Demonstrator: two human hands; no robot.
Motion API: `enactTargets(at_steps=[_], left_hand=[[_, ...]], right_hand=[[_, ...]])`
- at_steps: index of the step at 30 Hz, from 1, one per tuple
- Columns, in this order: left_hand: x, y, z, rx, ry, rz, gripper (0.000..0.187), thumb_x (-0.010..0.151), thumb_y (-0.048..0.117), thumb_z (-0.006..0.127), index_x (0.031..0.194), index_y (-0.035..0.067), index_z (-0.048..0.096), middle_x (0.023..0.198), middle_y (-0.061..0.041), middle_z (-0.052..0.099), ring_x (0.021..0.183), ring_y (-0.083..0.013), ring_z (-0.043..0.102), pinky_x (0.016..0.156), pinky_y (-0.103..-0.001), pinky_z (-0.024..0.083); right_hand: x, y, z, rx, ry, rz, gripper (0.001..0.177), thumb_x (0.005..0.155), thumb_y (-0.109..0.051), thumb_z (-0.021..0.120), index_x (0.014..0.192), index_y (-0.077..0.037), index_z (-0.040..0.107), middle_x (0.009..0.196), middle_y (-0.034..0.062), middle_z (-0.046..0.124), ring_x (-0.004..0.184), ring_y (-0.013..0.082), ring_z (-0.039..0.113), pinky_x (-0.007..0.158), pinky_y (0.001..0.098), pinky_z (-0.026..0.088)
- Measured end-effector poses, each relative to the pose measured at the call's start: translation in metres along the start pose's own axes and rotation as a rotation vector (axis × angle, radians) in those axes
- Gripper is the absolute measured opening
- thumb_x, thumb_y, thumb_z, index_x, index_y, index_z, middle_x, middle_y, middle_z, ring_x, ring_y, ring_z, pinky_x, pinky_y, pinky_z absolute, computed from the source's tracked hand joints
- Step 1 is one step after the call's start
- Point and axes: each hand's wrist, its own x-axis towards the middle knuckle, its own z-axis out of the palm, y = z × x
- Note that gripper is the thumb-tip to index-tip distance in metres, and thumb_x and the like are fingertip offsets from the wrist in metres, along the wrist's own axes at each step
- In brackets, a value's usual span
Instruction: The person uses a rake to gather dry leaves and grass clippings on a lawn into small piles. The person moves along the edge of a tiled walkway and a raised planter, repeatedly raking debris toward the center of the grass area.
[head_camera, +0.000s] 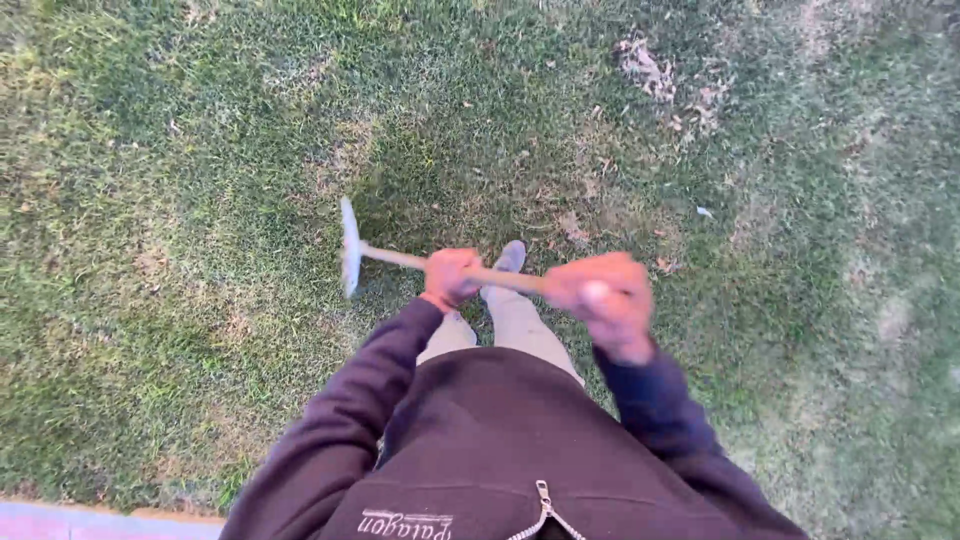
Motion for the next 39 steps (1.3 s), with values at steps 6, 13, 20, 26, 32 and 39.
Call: enactTargets(at_steps=[6,13,20,26,32,39], left_hand=[[0.031,-0.098,0.127,-0.383,0.016,0.068,0.07,0.047,0.075,0.082,0.074,0.017,0.055,0.063,-0.005,0.052,0.063,-0.0263,0.064,0.063,-0.033,0.056],[0.256,0.078,0.162,-0.477,0.302,0.035,0.037,0.092,0.022,0.055,0.057,0.022,0.04,0.05,0.0,0.041,0.047,-0.0271,0.05,0.049,-0.031,0.046],[0.302,0.128,0.069,-0.471,0.128,0.175,0.033,0.087,0.019,0.065,0.062,0.017,0.044,0.054,0.001,0.047,0.055,-0.0239,0.059,0.058,-0.035,0.051],[0.218,-0.072,0.041,-0.032,-0.138,0.053,0.026,0.079,0.041,0.065,0.066,0.019,0.058,0.063,-0.002,0.064,0.068,-0.026,0.068,0.069,-0.039,0.055],[0.204,-0.161,0.093,0.043,-0.101,0.083,0.027,0.077,0.037,0.068,0.064,0.018,0.054,0.063,-0.003,0.061,0.068,-0.0268,0.067,0.064,-0.036,0.053],[0.322,-0.046,0.178,-0.312,-0.067,0.176,0.025,0.08,0.037,0.064,0.067,0.028,0.046,0.058,0.012,0.05,0.06,-0.016,0.062,0.06,-0.033,0.052]], right_hand=[[0.094,-0.056,-0.039,-0.61,-0.492,0.324,0.044,0.093,-0.033,0.051,0.058,-0.006,0.057,0.048,0.0008,0.039,0.042,0.009,0.032,0.037,0.0268,0.032],[0.182,-0.103,0.01,-0.929,-0.795,0.152,0.04,0.083,-0.013,0.053,0.045,-0.018,0.042,0.038,-0.005,0.036,0.028,0.0128,0.032,0.023,0.0321,0.03],[0.22,-0.144,0.054,-0.826,-0.696,0.06,0.038,0.083,-0.022,0.047,0.047,-0.017,0.038,0.039,-0.0038,0.036,0.03,0.0129,0.033,0.027,0.0273,0.033],[0.187,-0.038,-0.046,-0.586,-0.292,0.098,0.022,0.081,-0.019,0.054,0.067,-0.002,0.056,0.058,0.0102,0.054,0.046,0.0171,0.046,0.043,0.0317,0.042],[0.202,-0.005,-0.045,-0.751,-0.381,0.151,0.037,0.095,-0.02,0.048,0.06,-0.01,0.052,0.051,0.0026,0.048,0.049,0.0098,0.043,0.043,0.0296,0.036],[0.254,-0.029,0.015,-0.989,-0.35,-0.003,0.038,0.082,-0.014,0.051,0.045,-0.012,0.041,0.043,0.0017,0.039,0.035,0.0181,0.034,0.03,0.029,0.036]])
